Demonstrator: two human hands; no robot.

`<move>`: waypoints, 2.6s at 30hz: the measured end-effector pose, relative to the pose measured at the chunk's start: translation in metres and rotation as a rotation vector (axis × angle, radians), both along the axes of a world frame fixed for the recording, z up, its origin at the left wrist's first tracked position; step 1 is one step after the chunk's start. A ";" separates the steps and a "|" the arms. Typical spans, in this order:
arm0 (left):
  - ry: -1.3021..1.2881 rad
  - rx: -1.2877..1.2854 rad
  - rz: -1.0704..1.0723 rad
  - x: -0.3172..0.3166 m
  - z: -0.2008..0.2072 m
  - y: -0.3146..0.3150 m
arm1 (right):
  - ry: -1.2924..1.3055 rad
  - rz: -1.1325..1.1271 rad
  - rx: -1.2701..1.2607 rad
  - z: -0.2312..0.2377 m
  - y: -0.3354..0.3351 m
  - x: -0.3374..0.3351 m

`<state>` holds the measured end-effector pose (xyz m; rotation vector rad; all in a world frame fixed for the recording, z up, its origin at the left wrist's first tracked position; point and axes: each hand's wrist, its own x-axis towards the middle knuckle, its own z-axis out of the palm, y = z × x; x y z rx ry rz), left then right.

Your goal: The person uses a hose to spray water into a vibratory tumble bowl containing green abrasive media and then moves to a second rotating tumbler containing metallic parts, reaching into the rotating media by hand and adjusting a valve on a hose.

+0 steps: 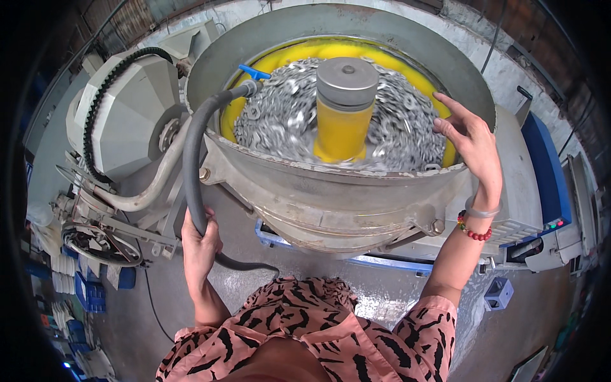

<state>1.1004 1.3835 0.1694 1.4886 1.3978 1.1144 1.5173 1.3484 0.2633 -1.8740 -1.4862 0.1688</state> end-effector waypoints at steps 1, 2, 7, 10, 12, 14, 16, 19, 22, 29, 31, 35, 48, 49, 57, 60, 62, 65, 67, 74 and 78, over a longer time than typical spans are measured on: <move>0.007 -0.001 0.002 0.000 0.000 0.000 | -0.001 0.006 0.003 0.000 0.001 0.000; 0.006 -0.001 -0.002 0.000 -0.001 0.000 | -0.001 0.002 0.003 0.000 0.000 0.000; -0.065 -0.020 -0.012 0.000 -0.004 0.002 | -0.001 0.007 -0.016 0.003 0.000 0.000; -0.081 0.002 -0.030 0.000 -0.010 0.004 | 0.041 0.103 -0.049 0.003 0.001 0.008; -0.107 0.008 -0.049 -0.002 -0.016 0.006 | 0.142 0.153 -0.041 0.003 0.005 0.012; -0.129 0.015 -0.072 -0.005 -0.017 0.009 | 0.235 0.154 -0.054 0.007 0.004 0.009; -0.121 0.003 -0.085 -0.008 -0.016 0.011 | 0.289 0.088 -0.078 0.010 0.004 0.006; -0.092 -0.022 -0.164 -0.022 -0.007 0.015 | 0.300 0.030 -0.093 0.010 0.006 0.008; -0.076 -0.016 -0.223 -0.029 -0.001 0.019 | 0.239 0.005 -0.129 0.008 0.006 0.009; -0.058 -0.019 -0.288 -0.029 -0.008 0.027 | 0.293 0.041 -0.206 0.003 0.014 0.026; -0.106 -0.024 -0.261 -0.030 -0.012 0.027 | 0.240 0.024 -0.278 0.007 0.018 0.019; -0.136 -0.024 -0.259 -0.028 -0.016 0.027 | 0.140 -0.002 -0.362 0.002 0.017 0.022; -0.116 -0.029 -0.162 -0.020 -0.010 0.020 | -0.337 -0.133 -0.341 0.003 0.008 0.003; -0.108 -0.023 -0.167 -0.019 -0.010 0.019 | -0.346 -0.115 -0.346 0.004 0.009 0.001; -0.104 -0.047 -0.158 -0.019 -0.005 0.017 | -0.305 -0.056 -0.160 0.006 0.009 -0.005; -0.124 -0.069 -0.127 -0.022 -0.006 0.018 | -0.255 -0.085 -0.167 0.009 0.007 -0.009; -0.135 -0.072 -0.128 -0.025 -0.007 0.017 | -0.206 -0.061 -0.040 0.000 0.009 -0.006; -0.153 -0.092 -0.105 -0.030 -0.011 0.016 | -0.196 -0.092 -0.106 0.008 0.009 -0.015; -0.151 -0.093 -0.121 -0.031 -0.010 0.017 | -0.167 -0.094 -0.076 0.005 0.007 -0.013; -0.147 -0.066 -0.118 -0.033 -0.016 0.020 | -0.134 -0.024 -0.028 0.000 0.009 -0.012; -0.182 -0.075 -0.112 -0.032 -0.017 0.021 | -0.167 -0.017 -0.232 0.007 0.011 -0.013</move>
